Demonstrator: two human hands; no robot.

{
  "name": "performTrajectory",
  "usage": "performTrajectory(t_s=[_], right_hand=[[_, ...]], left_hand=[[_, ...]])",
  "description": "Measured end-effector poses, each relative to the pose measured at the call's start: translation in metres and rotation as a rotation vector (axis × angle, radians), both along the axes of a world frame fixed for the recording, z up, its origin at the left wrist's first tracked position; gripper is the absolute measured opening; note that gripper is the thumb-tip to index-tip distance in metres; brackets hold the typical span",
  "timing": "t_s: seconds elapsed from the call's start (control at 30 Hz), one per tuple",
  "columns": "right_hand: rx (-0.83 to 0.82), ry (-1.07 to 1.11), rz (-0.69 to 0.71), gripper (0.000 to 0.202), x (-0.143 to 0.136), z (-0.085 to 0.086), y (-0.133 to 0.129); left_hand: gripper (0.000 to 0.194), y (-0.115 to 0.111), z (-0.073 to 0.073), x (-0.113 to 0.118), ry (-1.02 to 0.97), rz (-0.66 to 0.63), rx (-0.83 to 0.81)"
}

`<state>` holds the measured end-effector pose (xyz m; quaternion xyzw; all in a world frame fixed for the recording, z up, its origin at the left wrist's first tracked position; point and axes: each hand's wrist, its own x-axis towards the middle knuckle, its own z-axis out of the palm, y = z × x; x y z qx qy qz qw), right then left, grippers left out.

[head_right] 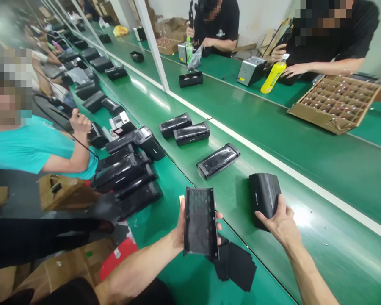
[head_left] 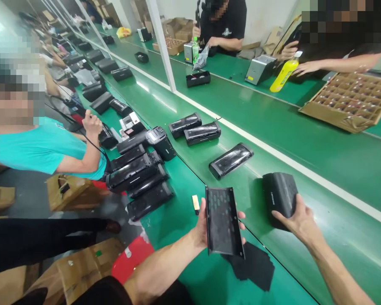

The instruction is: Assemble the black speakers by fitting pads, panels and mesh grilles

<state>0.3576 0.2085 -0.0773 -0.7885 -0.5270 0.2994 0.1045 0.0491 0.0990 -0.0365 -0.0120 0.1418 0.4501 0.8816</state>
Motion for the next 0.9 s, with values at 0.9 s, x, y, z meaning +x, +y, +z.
performTrajectory(t_s=[0.9], right_hand=[[-0.016,0.702,-0.498,0.13,-0.058,0.125,-0.195]], left_hand=[[0.096,-0.063,0.007,-0.019,-0.048,-0.109,0.013]])
